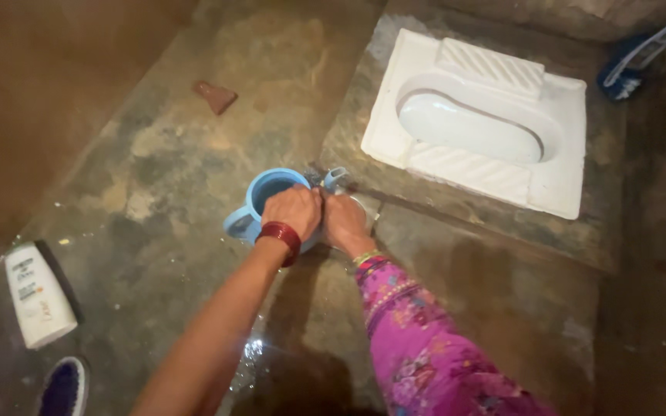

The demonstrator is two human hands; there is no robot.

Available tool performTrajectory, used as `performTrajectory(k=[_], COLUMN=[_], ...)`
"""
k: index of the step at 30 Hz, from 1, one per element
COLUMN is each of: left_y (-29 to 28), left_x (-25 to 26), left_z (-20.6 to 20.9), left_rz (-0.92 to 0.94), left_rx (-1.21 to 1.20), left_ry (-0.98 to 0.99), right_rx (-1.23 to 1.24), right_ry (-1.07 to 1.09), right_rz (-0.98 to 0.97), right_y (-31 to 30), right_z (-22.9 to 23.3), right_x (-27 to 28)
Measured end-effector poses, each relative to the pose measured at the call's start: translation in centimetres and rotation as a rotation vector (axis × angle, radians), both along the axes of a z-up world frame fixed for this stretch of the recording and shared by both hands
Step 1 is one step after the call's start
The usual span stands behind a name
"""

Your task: The person washes and scrubs a small blue plastic pitcher by hand, using water and a small piece of cloth while crouching near a floor drain.

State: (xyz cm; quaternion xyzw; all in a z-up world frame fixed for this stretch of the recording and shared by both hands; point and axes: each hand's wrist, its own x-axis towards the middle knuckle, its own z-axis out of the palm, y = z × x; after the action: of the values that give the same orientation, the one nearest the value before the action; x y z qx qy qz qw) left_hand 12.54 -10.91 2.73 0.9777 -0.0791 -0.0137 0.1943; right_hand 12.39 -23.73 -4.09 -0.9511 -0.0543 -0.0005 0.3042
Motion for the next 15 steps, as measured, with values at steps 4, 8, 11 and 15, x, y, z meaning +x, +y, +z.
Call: performTrajectory(k=[4, 8, 11, 15], left_y=[0.2, 0.4, 0.4, 0.4], left_x=[-1.1, -0.6, -0.5, -0.6], left_z=[0.8, 0.3, 0.7, 1.3], left_rz=[0.024, -0.034, -0.024, 0.005], left_rx=[0.000, 0.007, 0.001, -0.005], left_ry=[0.056, 0.037, 0.071, 0.096], right_rx=[0.171, 0.270, 0.240, 0.364], right_ry=[-0.026, -0.187, -0.110, -0.250], right_rz=[-0.110, -0.117, -0.076, -0.100], right_y=[0.3, 1.3, 1.1, 2.3], right_z=[-0.8, -1.0, 0.1, -0.2], right_x=[-4.7, -3.9, -1.0, -5.5])
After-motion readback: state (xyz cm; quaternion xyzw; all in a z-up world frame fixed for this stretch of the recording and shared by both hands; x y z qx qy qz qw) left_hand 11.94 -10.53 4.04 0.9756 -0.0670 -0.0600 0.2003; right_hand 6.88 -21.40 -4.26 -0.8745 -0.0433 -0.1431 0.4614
